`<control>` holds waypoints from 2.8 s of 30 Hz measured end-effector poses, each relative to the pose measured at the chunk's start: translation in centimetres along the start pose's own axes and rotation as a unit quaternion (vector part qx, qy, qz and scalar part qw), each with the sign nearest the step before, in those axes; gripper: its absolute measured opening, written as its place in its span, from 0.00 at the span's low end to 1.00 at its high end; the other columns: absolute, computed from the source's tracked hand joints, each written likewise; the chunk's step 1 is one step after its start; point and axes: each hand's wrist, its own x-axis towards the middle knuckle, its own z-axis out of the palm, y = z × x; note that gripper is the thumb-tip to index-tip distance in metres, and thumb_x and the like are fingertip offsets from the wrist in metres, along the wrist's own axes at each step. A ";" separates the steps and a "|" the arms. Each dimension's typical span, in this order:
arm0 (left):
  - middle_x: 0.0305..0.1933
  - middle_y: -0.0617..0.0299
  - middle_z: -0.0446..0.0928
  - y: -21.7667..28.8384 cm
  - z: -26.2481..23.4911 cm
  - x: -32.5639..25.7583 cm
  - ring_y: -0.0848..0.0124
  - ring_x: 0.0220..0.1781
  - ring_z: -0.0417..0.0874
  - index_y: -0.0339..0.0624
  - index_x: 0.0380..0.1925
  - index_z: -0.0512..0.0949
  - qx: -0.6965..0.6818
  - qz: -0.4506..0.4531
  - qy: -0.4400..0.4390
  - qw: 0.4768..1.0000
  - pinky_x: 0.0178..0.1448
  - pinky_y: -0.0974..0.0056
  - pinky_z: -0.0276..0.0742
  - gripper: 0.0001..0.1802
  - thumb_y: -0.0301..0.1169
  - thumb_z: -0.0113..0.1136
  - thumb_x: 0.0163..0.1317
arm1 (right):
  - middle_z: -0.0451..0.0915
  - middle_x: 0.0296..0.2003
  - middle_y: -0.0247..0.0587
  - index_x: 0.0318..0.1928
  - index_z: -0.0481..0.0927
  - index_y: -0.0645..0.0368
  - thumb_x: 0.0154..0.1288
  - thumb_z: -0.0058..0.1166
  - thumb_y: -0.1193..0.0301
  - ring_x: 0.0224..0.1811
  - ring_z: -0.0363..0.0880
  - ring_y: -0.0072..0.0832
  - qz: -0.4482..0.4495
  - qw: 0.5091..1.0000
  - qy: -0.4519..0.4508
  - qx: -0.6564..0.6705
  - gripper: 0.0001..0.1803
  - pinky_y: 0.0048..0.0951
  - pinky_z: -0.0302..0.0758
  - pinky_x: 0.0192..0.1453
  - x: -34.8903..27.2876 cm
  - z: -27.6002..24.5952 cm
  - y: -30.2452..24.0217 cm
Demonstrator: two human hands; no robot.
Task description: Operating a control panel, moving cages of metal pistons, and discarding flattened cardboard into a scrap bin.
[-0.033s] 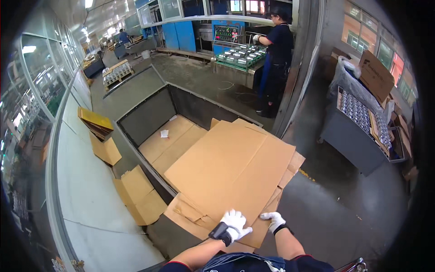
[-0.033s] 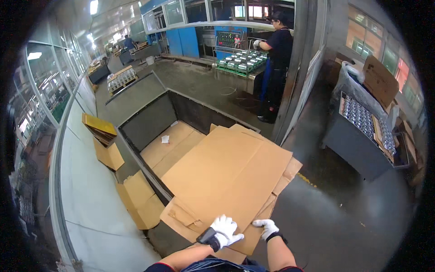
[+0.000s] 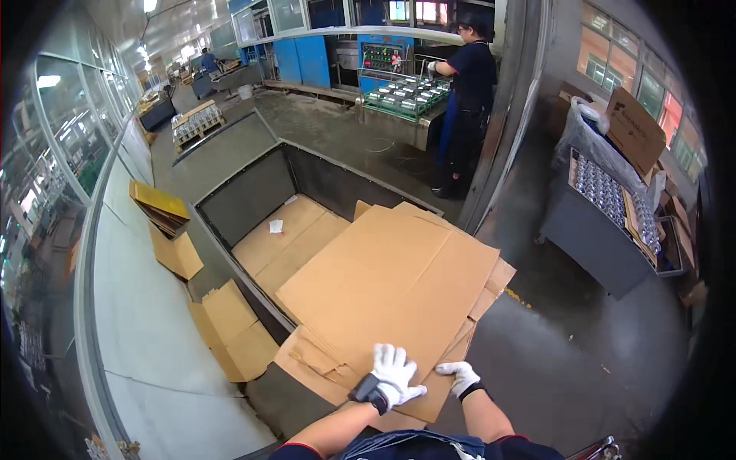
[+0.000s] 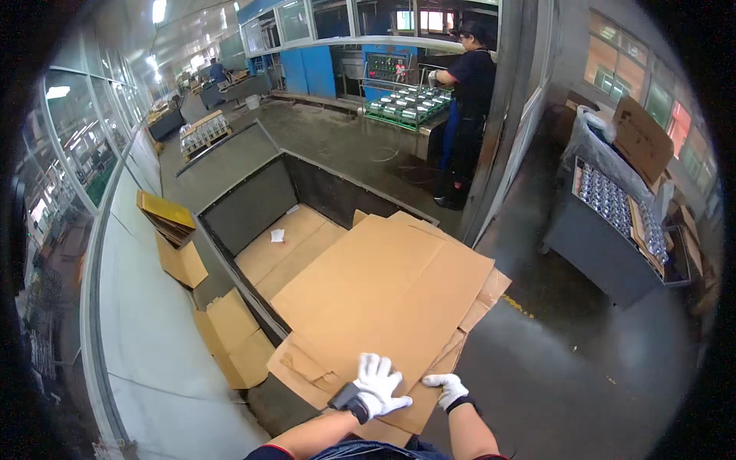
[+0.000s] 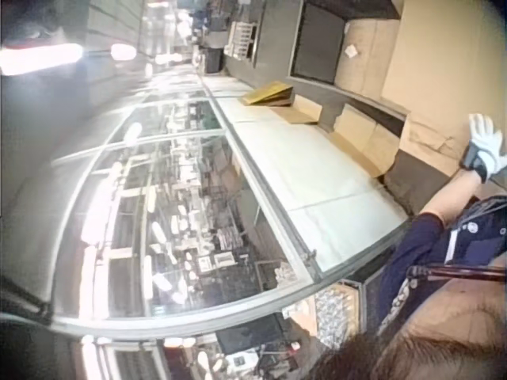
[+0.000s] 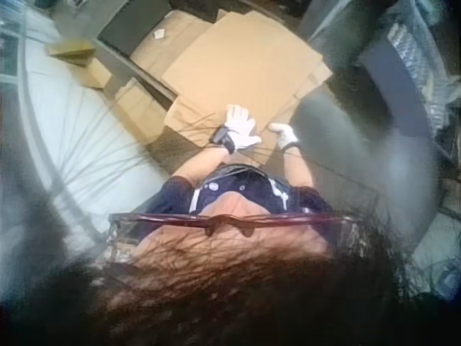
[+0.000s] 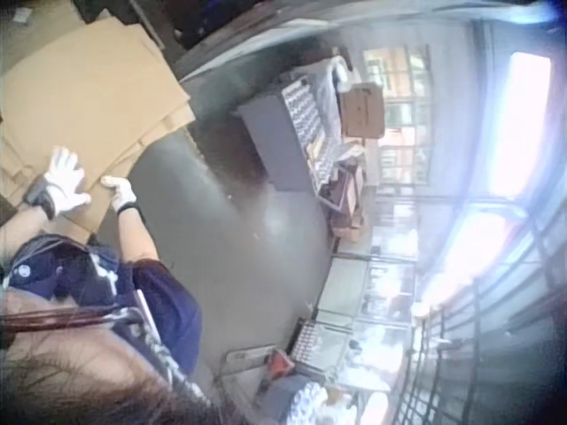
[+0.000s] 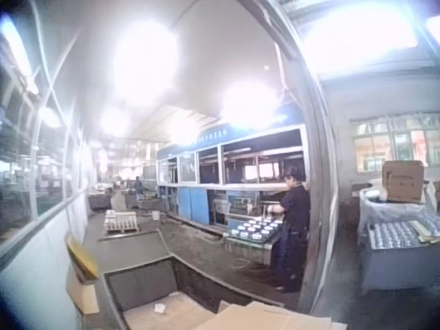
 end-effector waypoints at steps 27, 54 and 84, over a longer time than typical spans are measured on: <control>0.72 0.30 0.54 36.1 -12.2 10.9 0.30 0.72 0.54 0.38 0.73 0.56 0.073 0.239 0.098 0.963 0.72 0.26 0.38 0.60 0.73 0.52 0.53 | 0.87 0.35 0.50 0.38 0.86 0.72 0.58 0.58 0.77 0.36 0.87 0.34 -0.359 0.927 0.107 -0.006 0.10 0.31 0.83 0.44 -27.0 -16.9 -16.0; 0.71 0.23 0.58 74.3 -30.9 52.3 0.28 0.73 0.58 0.35 0.69 0.64 -0.011 0.629 0.128 0.767 0.78 0.35 0.46 0.55 0.61 0.64 0.47 | 0.79 0.55 0.51 0.59 0.73 0.72 0.69 0.50 0.67 0.53 0.80 0.35 -0.670 0.726 0.128 0.083 0.24 0.39 0.75 0.61 -26.9 -44.2 -59.4; 0.70 0.50 0.71 38.4 -13.9 59.0 0.52 0.70 0.73 0.47 0.70 0.67 -0.222 -0.417 -0.174 0.864 0.70 0.53 0.69 0.45 0.67 0.48 0.62 | 0.80 0.34 0.40 0.61 0.75 0.57 0.68 0.58 0.63 0.23 0.75 0.29 0.125 0.907 0.009 -0.402 0.23 0.27 0.71 0.25 21.0 -48.1 -77.1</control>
